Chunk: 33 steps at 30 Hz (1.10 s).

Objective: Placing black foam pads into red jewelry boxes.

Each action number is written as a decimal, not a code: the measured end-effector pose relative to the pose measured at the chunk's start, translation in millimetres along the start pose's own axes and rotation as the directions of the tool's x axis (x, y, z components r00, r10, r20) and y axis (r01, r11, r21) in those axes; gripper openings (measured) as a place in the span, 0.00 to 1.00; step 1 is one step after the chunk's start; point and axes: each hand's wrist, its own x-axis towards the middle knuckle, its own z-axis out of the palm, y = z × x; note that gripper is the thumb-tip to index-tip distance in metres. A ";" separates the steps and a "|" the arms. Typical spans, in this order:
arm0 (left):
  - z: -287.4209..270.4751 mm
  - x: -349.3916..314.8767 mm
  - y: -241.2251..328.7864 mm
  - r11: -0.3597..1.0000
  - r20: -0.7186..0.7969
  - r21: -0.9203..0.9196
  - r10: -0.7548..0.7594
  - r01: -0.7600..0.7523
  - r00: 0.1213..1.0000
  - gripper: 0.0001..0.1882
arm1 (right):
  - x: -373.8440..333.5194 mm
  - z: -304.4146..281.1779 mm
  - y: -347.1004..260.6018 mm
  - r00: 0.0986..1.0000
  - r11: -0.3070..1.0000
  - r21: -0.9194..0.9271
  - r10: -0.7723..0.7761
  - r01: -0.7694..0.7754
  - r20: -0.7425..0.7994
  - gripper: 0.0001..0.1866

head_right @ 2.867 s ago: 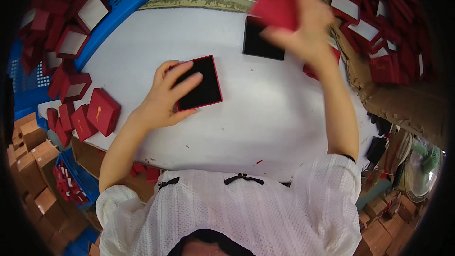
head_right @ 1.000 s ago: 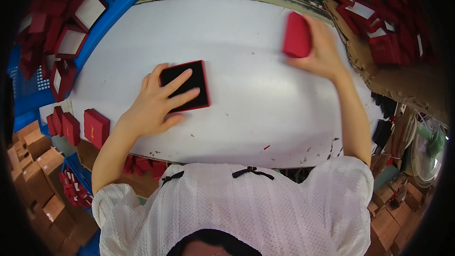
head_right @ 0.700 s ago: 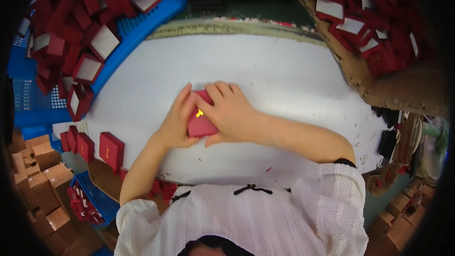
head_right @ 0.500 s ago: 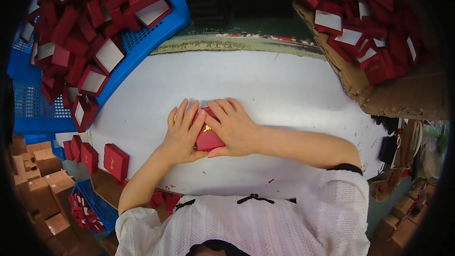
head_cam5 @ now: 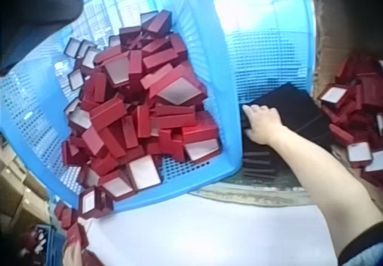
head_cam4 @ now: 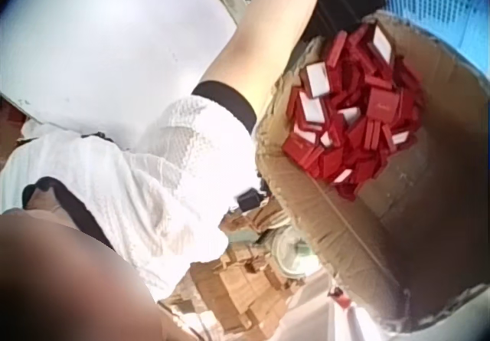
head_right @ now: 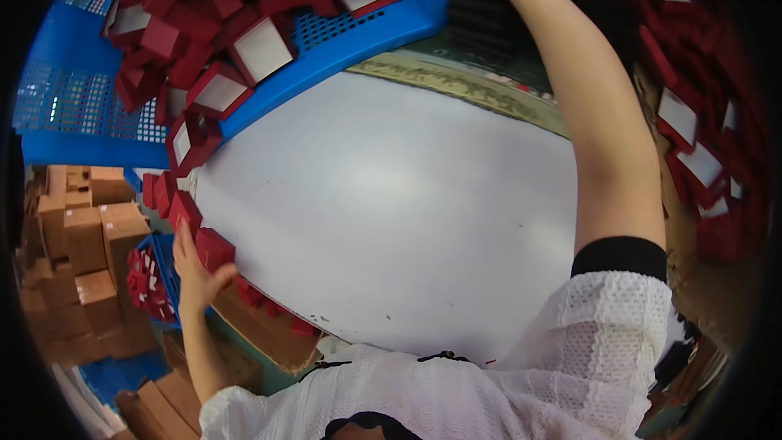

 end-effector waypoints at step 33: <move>43.8 85.4 170.1 0.456 0.088 -0.866 0.543 -0.205 0.835 0.13 | -157.1 -2.0 -179.4 0.952 0.948 -0.236 0.257 -0.215 0.165 0.08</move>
